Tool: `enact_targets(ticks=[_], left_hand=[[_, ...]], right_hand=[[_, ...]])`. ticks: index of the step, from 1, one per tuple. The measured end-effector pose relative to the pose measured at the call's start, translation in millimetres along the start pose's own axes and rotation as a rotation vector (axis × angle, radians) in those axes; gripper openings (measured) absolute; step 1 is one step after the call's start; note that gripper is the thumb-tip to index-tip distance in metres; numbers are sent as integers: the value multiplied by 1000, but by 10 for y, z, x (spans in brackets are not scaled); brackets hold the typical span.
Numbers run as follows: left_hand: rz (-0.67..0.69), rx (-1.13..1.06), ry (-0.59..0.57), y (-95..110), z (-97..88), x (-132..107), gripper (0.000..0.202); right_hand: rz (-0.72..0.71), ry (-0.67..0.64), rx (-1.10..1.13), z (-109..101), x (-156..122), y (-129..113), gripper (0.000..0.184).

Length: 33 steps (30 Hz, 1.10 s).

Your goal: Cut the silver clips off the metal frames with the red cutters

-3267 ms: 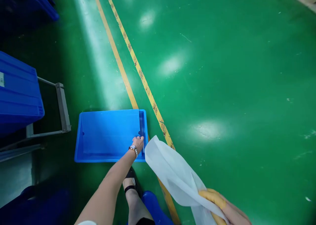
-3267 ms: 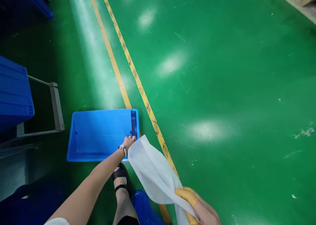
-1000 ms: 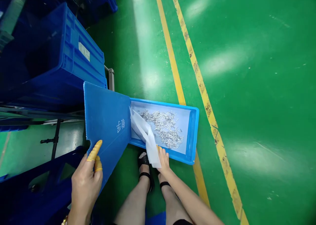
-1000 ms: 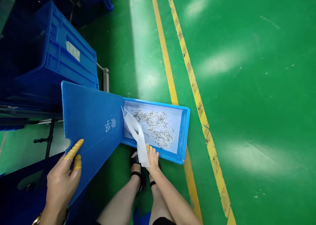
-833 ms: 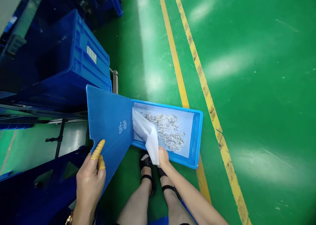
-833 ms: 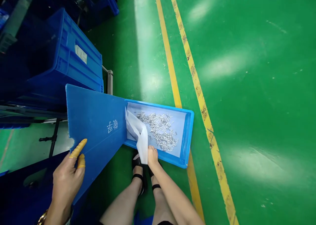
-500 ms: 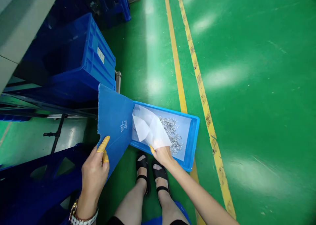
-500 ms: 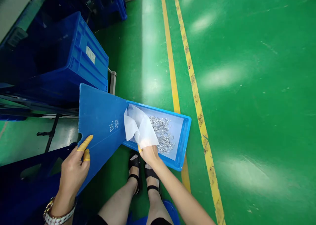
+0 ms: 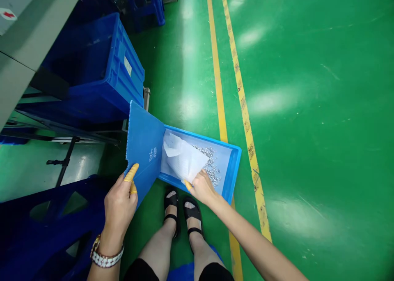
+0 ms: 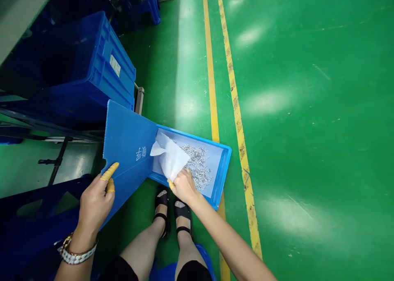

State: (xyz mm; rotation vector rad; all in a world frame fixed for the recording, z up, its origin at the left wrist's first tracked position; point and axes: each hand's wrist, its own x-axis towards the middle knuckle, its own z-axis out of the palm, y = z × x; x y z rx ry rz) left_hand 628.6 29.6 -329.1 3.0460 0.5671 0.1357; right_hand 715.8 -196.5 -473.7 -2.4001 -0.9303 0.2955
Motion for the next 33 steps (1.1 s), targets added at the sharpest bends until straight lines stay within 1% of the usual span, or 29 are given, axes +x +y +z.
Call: enact_targets(ticks=[4,7,10,14,17,21,25,28,30,33], left_hand=[[8,9,-17,26,1,2,48],[8,10,-6,31,7,2,45],[5,10,-5,38,9,2,45],[-8,21,-50,81,-5,11,52],[-8,14,-55,119,-18,16,52],[1,-30,-60,145,-19,14,53],[23,-102,-60,163,-2,14,53],[59,-152,-65,184,-2,13,54],[67,-163,-62,200,-16,7,54],[68,-151,-50,217,-46,-14,54]], right_hand=[[-28,-24,-11,-148,39,3,27],[-34,-41,-21,-258,-44,60,24],[-3,-59,-46,-338,-257,172,24],[62,-64,-72,-386,-615,364,27],[88,-36,-83,-398,-849,504,31],[143,34,-92,-432,-1099,692,33],[182,94,-78,-548,-1293,854,34],[199,139,-17,-679,-1391,919,34],[251,182,25,-753,-1424,929,36],[329,176,72,-820,-1420,902,44]])
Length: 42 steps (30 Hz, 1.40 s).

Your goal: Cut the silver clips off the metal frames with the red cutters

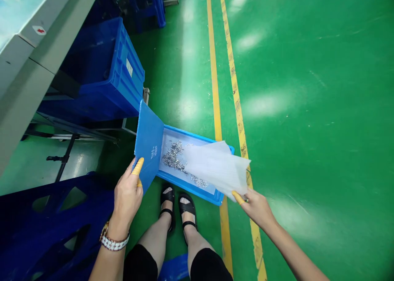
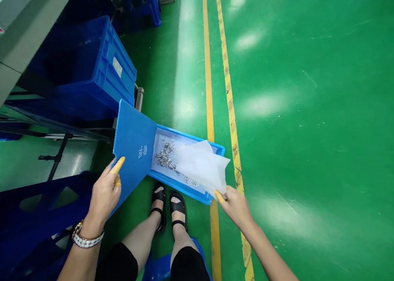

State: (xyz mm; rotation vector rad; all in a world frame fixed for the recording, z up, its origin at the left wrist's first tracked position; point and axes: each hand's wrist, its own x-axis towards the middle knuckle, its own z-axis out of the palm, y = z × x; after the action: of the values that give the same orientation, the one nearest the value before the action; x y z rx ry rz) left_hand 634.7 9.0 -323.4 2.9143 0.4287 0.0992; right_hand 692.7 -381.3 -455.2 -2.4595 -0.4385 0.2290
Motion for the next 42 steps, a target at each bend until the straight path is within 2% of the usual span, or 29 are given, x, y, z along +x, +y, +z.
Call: enact_targets(ticks=[4,7,10,15,18,26,31,36,39,42], left_hand=[[3,18,0,13,-27,-47,54],[-3,29,-2,25,-54,-76,56],[-12,33,1,46,-102,-93,57],[-54,41,-21,59,-162,-107,56],[-59,33,-26,53,-162,-115,56],[-3,-2,-10,45,-175,-154,57],[53,-33,21,46,-212,-210,60],[121,-154,93,243,-312,-306,71],[202,-211,102,438,-345,-357,77],[248,-222,127,579,-318,-379,78]], right_hand=[[75,-17,-10,-28,46,-131,55],[59,-53,-1,-62,99,-255,58],[86,8,-35,-115,154,-329,57],[126,0,-67,-192,187,-315,55],[156,44,-81,-238,183,-312,55],[240,196,-44,-280,279,-415,53],[276,178,-54,-343,342,-430,51],[290,258,-87,-541,266,-402,50],[430,292,-20,-632,139,-375,52],[516,252,80,-663,42,-367,56]])
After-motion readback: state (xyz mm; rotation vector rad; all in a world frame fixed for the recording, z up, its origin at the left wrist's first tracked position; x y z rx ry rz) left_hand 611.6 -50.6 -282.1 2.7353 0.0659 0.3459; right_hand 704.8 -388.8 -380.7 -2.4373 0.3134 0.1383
